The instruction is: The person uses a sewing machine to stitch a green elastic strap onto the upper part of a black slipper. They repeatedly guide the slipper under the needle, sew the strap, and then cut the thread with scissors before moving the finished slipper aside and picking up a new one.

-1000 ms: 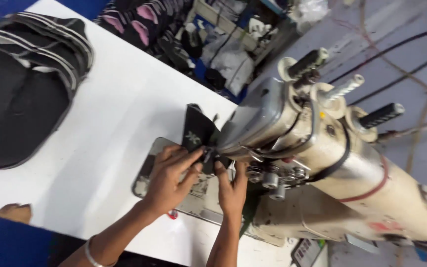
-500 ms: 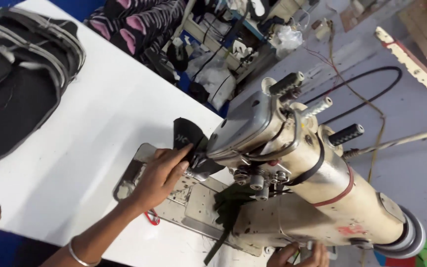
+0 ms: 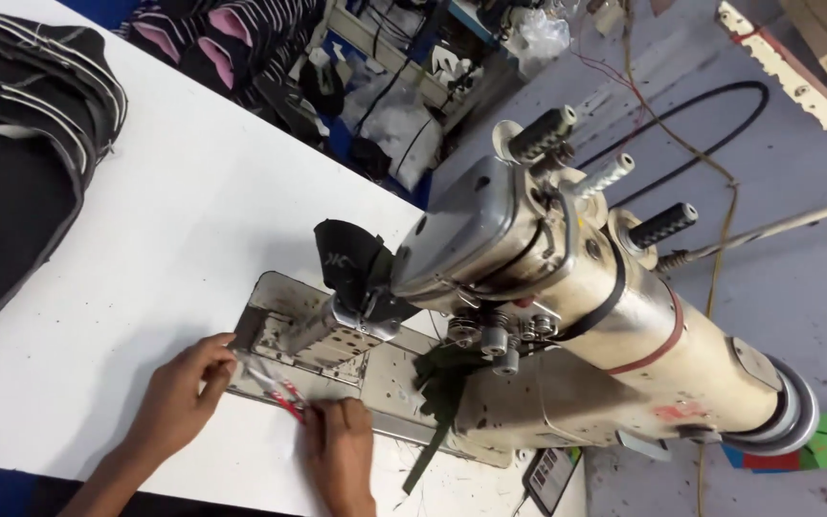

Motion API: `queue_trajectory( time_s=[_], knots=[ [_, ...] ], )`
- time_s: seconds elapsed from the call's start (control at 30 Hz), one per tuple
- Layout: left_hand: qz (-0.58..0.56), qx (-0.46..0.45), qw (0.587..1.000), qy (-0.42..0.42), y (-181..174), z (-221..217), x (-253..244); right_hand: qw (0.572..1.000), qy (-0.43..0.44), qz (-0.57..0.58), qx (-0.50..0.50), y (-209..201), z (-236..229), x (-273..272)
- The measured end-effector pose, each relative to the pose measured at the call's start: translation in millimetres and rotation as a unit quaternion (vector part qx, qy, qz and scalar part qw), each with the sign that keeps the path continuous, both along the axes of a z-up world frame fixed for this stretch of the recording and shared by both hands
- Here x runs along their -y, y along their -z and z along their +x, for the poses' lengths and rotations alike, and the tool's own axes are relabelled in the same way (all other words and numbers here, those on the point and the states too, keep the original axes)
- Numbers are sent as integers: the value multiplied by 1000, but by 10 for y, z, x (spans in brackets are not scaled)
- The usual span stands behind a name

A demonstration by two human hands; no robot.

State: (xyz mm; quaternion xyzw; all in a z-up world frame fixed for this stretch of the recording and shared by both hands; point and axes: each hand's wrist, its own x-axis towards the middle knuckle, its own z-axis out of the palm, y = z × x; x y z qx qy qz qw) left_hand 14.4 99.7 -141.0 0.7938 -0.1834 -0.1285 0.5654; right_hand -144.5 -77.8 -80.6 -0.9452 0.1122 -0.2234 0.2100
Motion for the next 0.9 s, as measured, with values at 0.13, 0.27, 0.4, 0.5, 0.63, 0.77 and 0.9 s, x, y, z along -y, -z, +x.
queue_trajectory(
  time_s=[0.13, 0.27, 0.4, 0.5, 0.63, 0.77, 0.9],
  knots=[
    [-19, 9, 1000, -1, 64, -47, 88, 998, 48, -36, -32, 0, -291, 252],
    [24, -9, 1000, -4, -146, -10, 59, 989, 118, -64, -53, 283, -615, 753],
    [19, -22, 1000, 3, -38, -20, 48, 977, 195, -87, 16, -1, -370, 1047],
    [14, -7, 1000, 9, 20, -34, 82, 961, 243, -120, 52, 57, 4, 1664],
    [-35, 32, 999, 3, 229, -35, 53, 935, 335, -116, -11, 543, 492, 2644],
    [15, 115, 993, 8, -146, 67, -263, 894, 412, -107, -144, 1176, 542, 3477],
    [133, 440, 881, -112, -289, 699, -755, 876, 421, -112, -209, 1237, 483, 3752]
  ],
)
